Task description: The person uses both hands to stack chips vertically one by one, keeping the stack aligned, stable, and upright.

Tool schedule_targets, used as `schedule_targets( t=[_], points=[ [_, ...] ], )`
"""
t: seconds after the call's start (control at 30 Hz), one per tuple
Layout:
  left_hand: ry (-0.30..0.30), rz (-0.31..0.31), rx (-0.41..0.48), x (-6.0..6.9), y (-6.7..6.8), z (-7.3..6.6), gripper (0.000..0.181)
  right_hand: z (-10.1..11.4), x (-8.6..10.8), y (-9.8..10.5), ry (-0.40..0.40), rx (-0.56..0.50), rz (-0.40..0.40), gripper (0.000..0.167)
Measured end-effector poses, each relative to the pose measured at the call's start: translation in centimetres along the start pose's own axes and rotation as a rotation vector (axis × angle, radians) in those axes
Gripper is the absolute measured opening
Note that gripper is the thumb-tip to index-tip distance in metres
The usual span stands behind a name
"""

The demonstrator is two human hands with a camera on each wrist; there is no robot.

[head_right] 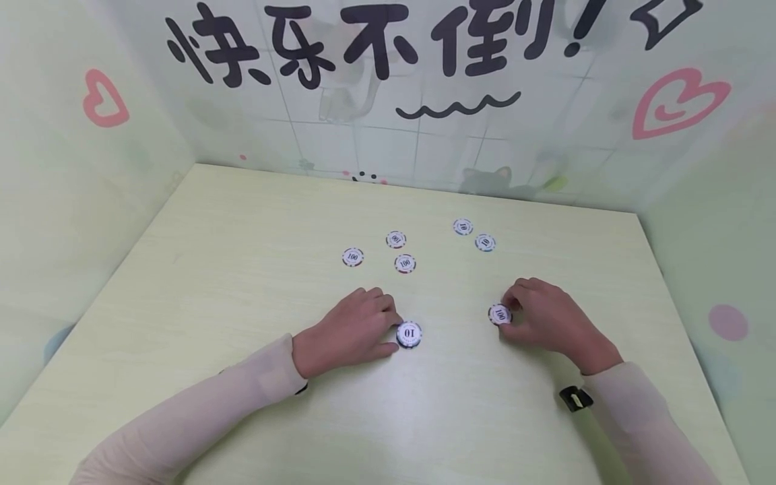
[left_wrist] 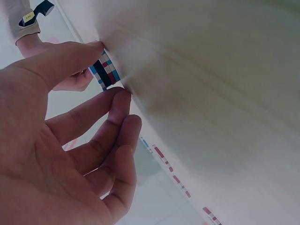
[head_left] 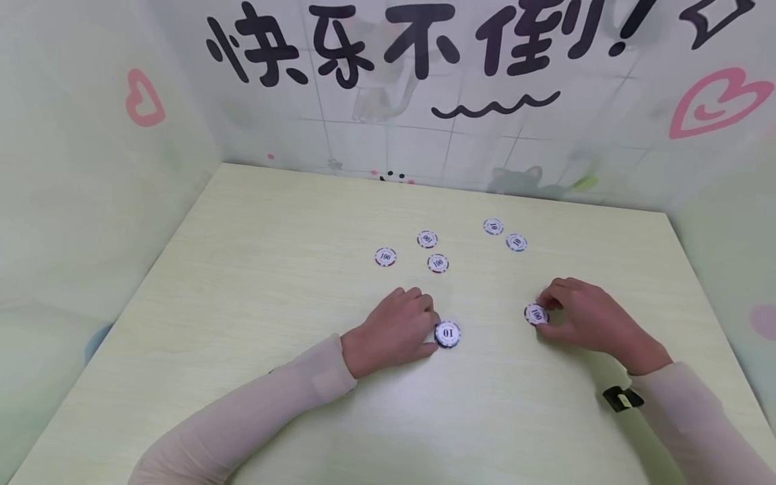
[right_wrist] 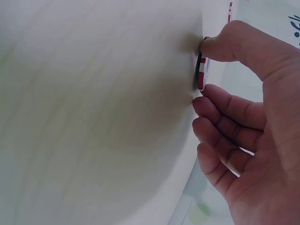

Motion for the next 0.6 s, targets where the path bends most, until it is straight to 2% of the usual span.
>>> schedule_targets(
  t=[0.27, 0.6],
  points=[
    [-0.001, -0.005, -0.001, 0.0, 0.0, 0.0, 0.03, 0.7, -0.4, 0.0, 0.034, -0.005, -0.029, 0.023],
    [0.009, 0.027, -0.008, 0.0, -0.2, -0.1, 0.034, 2.4, -1.1, -0.1, 0.088, -0.02, -0.047, 0.023]
  ],
)
Point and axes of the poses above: each hand's wrist, its own x-axis away from the middle knuckle, its own y-axis out of the back of the hand, z = x × y, the point moved 7 cm from there along -x, towards the middle knuckle, and after that the axes turned 1 degree about y, right-handed, at the moved point
